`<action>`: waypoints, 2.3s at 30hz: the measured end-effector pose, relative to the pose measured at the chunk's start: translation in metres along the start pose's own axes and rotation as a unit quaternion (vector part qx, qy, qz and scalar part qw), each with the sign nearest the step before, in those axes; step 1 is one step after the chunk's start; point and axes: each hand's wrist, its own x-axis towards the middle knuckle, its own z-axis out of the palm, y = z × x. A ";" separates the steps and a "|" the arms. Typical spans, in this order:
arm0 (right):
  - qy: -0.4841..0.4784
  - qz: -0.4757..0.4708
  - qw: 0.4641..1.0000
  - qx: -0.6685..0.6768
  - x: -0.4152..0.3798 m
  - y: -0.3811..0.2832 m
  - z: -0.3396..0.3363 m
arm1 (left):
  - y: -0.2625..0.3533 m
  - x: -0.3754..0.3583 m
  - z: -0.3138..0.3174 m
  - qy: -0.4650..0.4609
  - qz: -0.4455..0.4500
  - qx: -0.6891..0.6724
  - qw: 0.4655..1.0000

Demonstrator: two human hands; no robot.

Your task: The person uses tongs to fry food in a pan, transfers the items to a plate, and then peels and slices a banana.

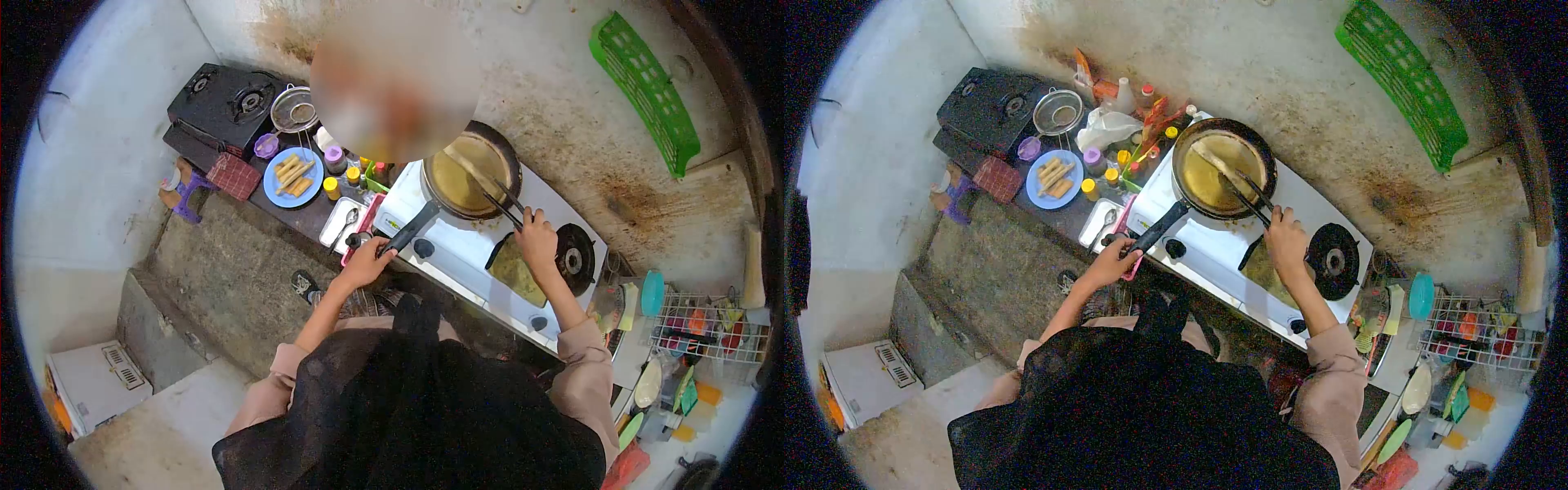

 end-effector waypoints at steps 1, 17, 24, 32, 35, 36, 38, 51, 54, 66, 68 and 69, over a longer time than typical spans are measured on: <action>-0.011 0.006 1.000 -0.002 0.001 -0.002 0.000 | 0.002 0.000 -0.001 -0.014 -0.023 -0.023 0.999; -0.356 0.232 0.710 0.561 0.014 0.057 0.005 | 0.006 -0.001 0.000 0.001 -0.019 -0.014 1.000; -0.329 0.237 0.749 0.523 0.002 0.064 -0.013 | 0.008 0.001 -0.002 -0.029 -0.048 -0.020 0.998; -0.251 0.177 0.896 0.321 0.009 0.062 -0.035 | 0.014 0.000 -0.003 -0.029 -0.078 -0.028 0.996; -0.204 0.149 0.926 0.280 0.020 0.055 -0.016 | 0.005 0.002 0.000 -0.033 -0.077 -0.043 0.996; -0.190 0.139 0.933 0.273 0.025 0.052 -0.008 | 0.012 0.001 -0.002 -0.042 -0.106 -0.053 0.992; -0.192 0.126 0.932 0.279 0.035 0.045 -0.002 | 0.031 -0.002 -0.009 -0.058 -0.164 -0.074 0.982; -0.187 0.029 0.952 0.239 0.055 0.004 -0.032 | 0.012 -0.003 0.001 0.021 -0.022 0.002 1.000; -0.174 0.036 0.951 0.254 0.049 0.001 -0.040 | 0.013 -0.002 -0.001 0.011 -0.025 -0.002 1.000; -0.100 0.093 0.969 0.204 0.032 0.026 -0.058 | -0.030 -0.022 -0.028 0.016 -0.123 -0.122 0.985; -0.063 0.103 0.974 0.193 0.028 0.028 -0.053 | -0.071 -0.037 -0.030 0.054 -0.151 -0.096 0.982; -0.051 0.109 0.974 0.192 0.026 0.026 -0.056 | -0.089 -0.049 -0.033 0.058 -0.172 -0.060 0.982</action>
